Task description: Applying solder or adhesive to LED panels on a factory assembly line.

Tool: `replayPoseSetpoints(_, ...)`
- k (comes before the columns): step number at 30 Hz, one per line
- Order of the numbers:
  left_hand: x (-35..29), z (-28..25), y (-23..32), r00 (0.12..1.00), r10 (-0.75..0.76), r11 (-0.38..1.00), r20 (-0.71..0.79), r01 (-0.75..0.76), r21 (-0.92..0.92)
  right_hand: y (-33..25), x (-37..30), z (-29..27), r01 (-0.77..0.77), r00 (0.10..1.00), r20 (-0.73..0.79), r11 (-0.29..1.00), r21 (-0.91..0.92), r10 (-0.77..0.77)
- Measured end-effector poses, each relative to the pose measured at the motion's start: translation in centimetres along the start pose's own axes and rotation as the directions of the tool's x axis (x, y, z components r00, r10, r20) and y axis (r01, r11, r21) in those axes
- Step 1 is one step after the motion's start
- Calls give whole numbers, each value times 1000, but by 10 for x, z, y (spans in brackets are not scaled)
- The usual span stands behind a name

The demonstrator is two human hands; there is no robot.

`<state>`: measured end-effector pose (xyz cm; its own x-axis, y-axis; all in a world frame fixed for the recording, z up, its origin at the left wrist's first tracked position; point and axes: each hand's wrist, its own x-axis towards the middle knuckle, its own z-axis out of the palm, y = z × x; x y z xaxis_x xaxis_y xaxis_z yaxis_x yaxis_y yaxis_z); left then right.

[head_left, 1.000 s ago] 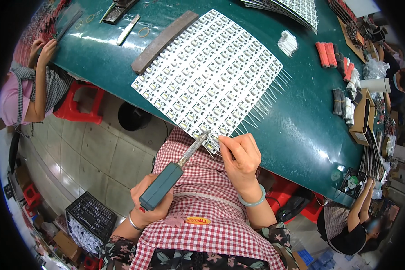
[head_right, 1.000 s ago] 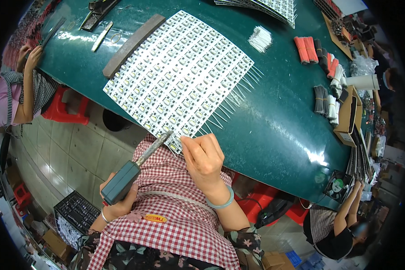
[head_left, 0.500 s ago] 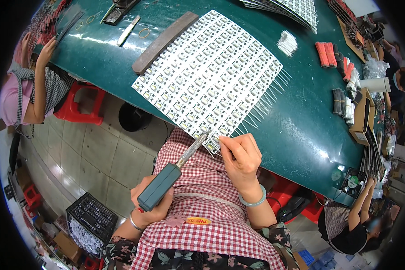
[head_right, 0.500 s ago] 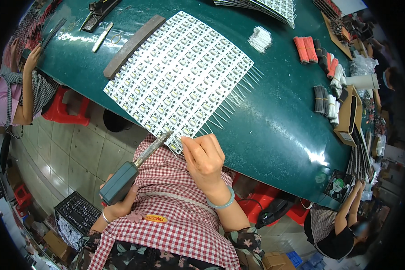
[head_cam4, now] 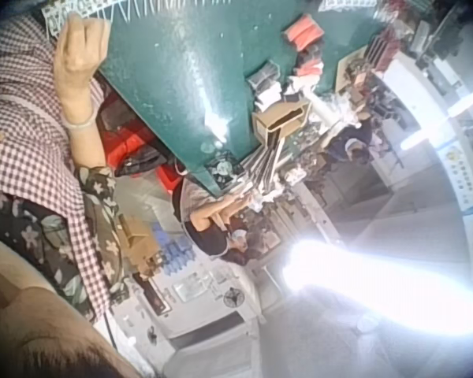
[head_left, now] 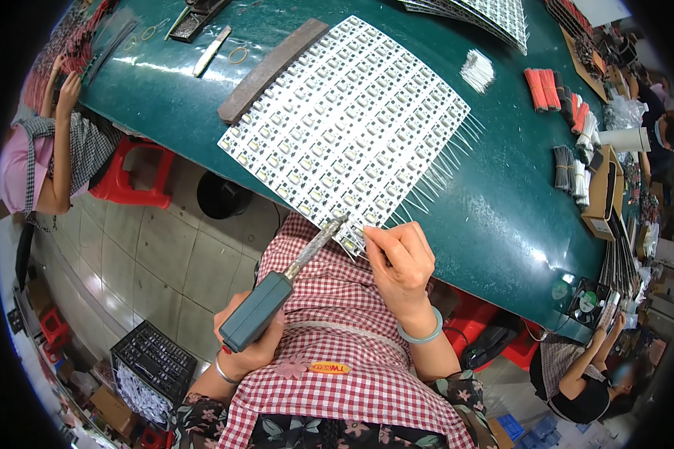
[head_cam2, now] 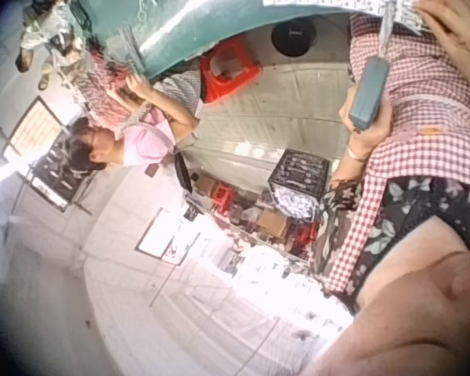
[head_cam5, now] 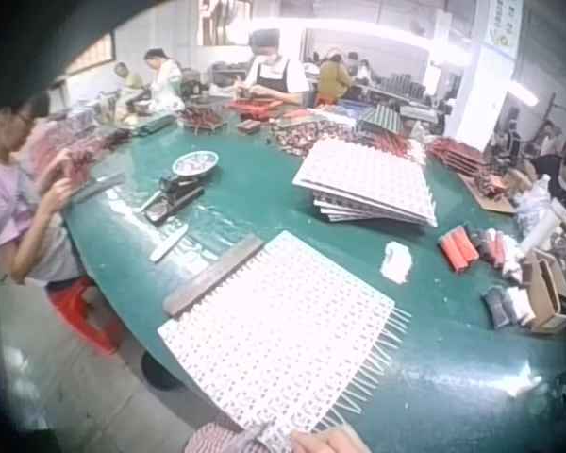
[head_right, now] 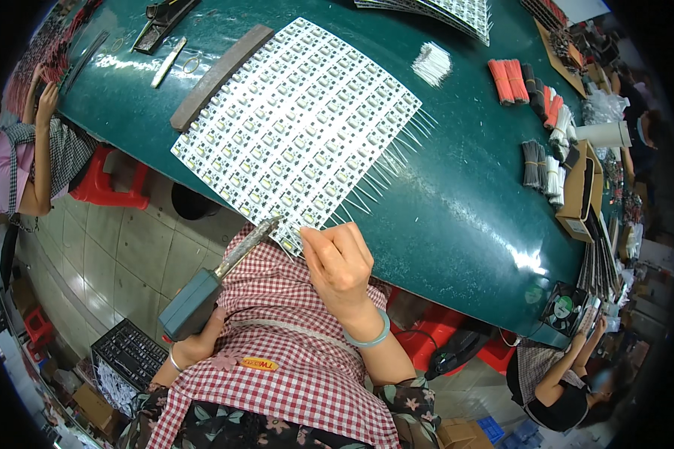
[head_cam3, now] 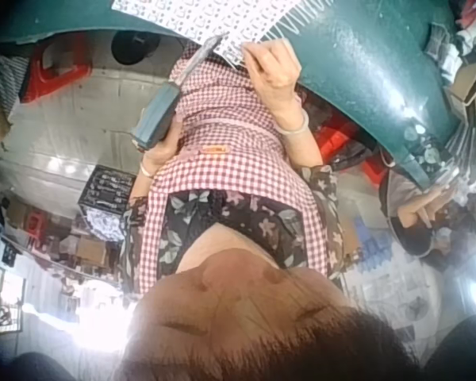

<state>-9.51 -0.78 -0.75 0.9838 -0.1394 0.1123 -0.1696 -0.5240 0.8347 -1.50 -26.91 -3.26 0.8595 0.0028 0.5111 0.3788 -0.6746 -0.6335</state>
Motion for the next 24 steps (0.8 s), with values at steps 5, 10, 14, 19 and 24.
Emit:
replayPoseSetpoints(5,-13,-2,-11,995,-75,996,63,78,-39,0,0,0,5,1000,-4,1000,2,-5)
replayPoseSetpoints(10,-13,0,-14,997,-36,998,72,39,-41,0,1,-1,-5,1000,-6,1000,6,5)
replayPoseSetpoints(14,-15,1,-13,991,-103,991,87,110,-81,-5,-1,-10,-58,998,2,998,8,58)
replayPoseSetpoints(19,-11,1,-14,995,-50,997,90,54,-47,-18,4,-20,-163,985,-46,984,70,167)
replayPoseSetpoints(24,4,-1,-7,996,55,998,72,-55,7,-10,4,0,-138,987,-67,987,82,143)
